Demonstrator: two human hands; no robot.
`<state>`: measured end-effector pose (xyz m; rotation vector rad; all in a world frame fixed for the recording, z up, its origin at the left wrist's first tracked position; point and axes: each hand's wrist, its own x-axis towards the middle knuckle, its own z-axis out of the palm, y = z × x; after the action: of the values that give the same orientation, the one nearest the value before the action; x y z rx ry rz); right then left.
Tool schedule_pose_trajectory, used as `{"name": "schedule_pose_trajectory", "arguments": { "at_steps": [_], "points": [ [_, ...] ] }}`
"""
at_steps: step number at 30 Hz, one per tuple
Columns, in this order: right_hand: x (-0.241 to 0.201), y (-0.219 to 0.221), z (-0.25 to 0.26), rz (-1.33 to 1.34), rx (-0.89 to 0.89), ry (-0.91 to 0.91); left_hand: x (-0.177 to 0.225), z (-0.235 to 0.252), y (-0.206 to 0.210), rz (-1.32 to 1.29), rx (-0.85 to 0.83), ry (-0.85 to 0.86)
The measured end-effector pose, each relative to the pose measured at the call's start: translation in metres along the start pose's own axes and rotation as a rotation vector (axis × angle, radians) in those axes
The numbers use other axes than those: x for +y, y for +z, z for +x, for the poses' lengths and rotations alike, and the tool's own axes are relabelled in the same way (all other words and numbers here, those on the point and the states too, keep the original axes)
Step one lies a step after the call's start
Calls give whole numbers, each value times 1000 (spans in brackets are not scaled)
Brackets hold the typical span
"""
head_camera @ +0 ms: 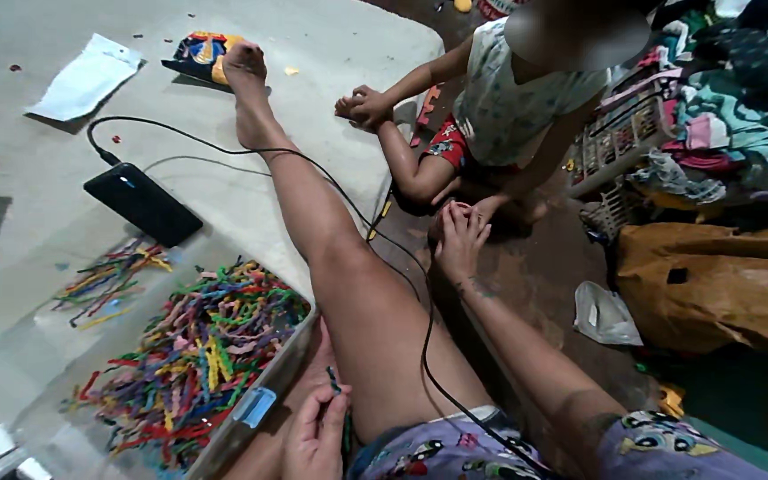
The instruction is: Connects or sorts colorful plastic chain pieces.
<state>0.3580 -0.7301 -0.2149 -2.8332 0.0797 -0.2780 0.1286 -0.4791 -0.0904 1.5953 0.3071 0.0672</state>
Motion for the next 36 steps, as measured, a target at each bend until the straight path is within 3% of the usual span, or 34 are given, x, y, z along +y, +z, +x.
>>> {"name": "schedule_pose_trajectory", "arguments": {
  "at_steps": [13, 15, 19, 21, 28, 31, 36],
  "points": [
    [18, 12, -6, -146, -46, -215, 2, 1, 2, -18, 10, -16],
    [8, -8, 0, -66, -179, -165, 3, -1, 3, -24, 6, 1],
    [7, -69, 46, -21, -632, -121, 6, -5, -4, 1, 39, 17],
    [22, -74, 65, -76, -713, -149, 5, -8, -7, 24, 75, -8],
    [13, -76, 66, -107, -592, 232, 5, -8, -9, -30, 116, 19],
    [14, -66, 53, -45, -587, 181, 4, -8, -11, -29, 132, 12],
    [13, -37, 37, 18, -389, 177, 0, -7, -8, -39, 111, 26]
  ]
}}
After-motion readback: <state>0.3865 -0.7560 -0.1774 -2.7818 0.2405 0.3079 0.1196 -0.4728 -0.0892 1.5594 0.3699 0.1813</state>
